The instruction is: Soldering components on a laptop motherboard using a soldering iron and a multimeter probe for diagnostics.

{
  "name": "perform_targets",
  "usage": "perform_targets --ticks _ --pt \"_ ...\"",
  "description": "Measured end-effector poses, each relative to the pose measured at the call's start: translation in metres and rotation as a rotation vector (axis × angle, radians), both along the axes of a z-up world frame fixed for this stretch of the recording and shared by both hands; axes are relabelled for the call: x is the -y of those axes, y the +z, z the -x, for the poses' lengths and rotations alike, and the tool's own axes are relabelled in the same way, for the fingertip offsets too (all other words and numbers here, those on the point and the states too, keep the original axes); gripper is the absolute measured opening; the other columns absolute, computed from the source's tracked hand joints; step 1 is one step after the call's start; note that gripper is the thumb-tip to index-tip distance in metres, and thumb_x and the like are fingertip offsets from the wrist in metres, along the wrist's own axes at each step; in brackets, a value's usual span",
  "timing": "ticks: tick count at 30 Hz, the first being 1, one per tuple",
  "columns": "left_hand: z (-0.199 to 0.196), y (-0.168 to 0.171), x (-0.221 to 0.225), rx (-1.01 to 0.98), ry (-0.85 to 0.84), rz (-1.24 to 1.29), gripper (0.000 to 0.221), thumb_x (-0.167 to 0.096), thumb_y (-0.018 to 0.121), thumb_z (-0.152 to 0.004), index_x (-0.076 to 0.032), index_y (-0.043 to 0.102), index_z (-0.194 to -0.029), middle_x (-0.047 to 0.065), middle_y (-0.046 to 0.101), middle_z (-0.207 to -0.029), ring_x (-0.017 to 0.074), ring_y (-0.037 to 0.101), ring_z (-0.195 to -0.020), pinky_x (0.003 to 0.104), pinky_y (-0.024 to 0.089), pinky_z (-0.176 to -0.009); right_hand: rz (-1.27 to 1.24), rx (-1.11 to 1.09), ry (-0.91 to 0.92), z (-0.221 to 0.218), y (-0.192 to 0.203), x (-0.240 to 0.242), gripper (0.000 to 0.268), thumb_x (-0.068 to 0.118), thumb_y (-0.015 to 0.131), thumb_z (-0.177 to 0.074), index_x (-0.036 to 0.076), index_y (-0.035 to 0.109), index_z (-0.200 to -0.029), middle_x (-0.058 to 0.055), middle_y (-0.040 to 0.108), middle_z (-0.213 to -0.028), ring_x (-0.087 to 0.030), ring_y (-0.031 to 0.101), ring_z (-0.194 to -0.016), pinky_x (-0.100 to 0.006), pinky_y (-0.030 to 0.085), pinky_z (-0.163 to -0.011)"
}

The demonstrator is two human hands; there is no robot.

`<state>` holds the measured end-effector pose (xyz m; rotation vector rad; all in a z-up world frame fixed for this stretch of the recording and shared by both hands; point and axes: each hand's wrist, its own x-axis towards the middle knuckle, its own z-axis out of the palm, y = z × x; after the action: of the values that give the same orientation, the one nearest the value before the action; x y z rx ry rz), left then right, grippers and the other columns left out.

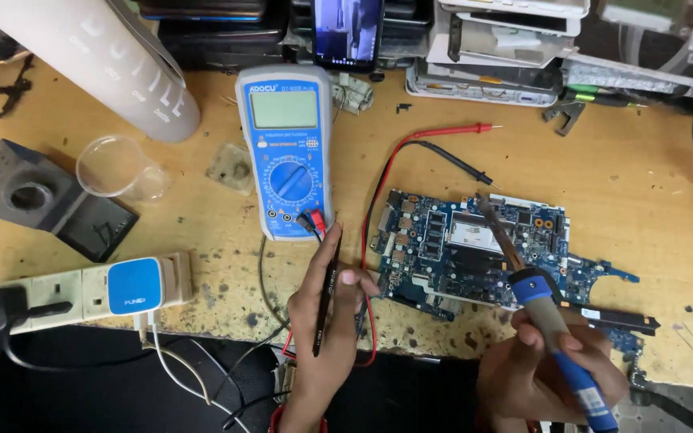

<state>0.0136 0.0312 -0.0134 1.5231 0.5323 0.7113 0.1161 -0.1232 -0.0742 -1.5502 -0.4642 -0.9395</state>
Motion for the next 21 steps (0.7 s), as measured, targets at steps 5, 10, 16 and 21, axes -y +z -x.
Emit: perform_targets --ticks 5,10,16,21 --pt "-0.002 -0.001 -0.002 -0.001 0.026 0.028 0.055 -0.030 0.044 -0.108 -0.003 0.040 -0.156 0.005 0.071 -0.079 0.0112 0.059 -0.066 0.028 0.051 -0.063 0.048 0.001 -0.001 0.005 0.023 -0.012 0.033 0.003 0.067 -0.105 0.018 0.040 -0.117 -0.011 0.039 -0.105 -0.019 0.042 -0.075 -0.030 0.036 -0.058" --pt "0.003 -0.012 -0.001 -0.009 -0.026 -0.010 0.049 -0.027 0.044 -0.110 -0.006 0.043 -0.154 0.004 0.073 -0.086 0.0136 0.059 -0.066 0.034 0.051 -0.065 -0.157 -0.035 0.187 0.002 0.017 -0.011 0.027 0.015 0.072 -0.101 0.018 0.051 -0.117 -0.008 0.045 -0.128 -0.019 0.049 -0.120 -0.035 0.061 -0.065" --pt "0.002 -0.015 -0.001 0.012 -0.058 0.000 0.048 -0.025 0.047 -0.109 0.001 0.050 -0.148 0.005 0.068 -0.078 0.0186 0.070 -0.077 0.038 0.060 -0.074 -0.130 -0.176 0.206 0.004 0.016 -0.009 0.025 0.020 0.077 -0.100 0.015 0.057 -0.115 -0.011 0.054 -0.125 -0.025 0.061 -0.102 -0.036 0.064 -0.072" --pt "0.002 -0.017 0.000 0.042 -0.040 -0.013 0.039 -0.020 0.052 -0.108 0.000 0.060 -0.140 0.007 0.069 -0.076 0.0125 0.063 -0.066 0.030 0.050 -0.060 -0.082 -0.137 0.212 0.008 0.026 -0.018 0.029 0.026 0.069 -0.105 0.017 0.048 -0.123 -0.014 0.048 -0.124 -0.025 0.053 -0.099 -0.036 0.056 -0.067"
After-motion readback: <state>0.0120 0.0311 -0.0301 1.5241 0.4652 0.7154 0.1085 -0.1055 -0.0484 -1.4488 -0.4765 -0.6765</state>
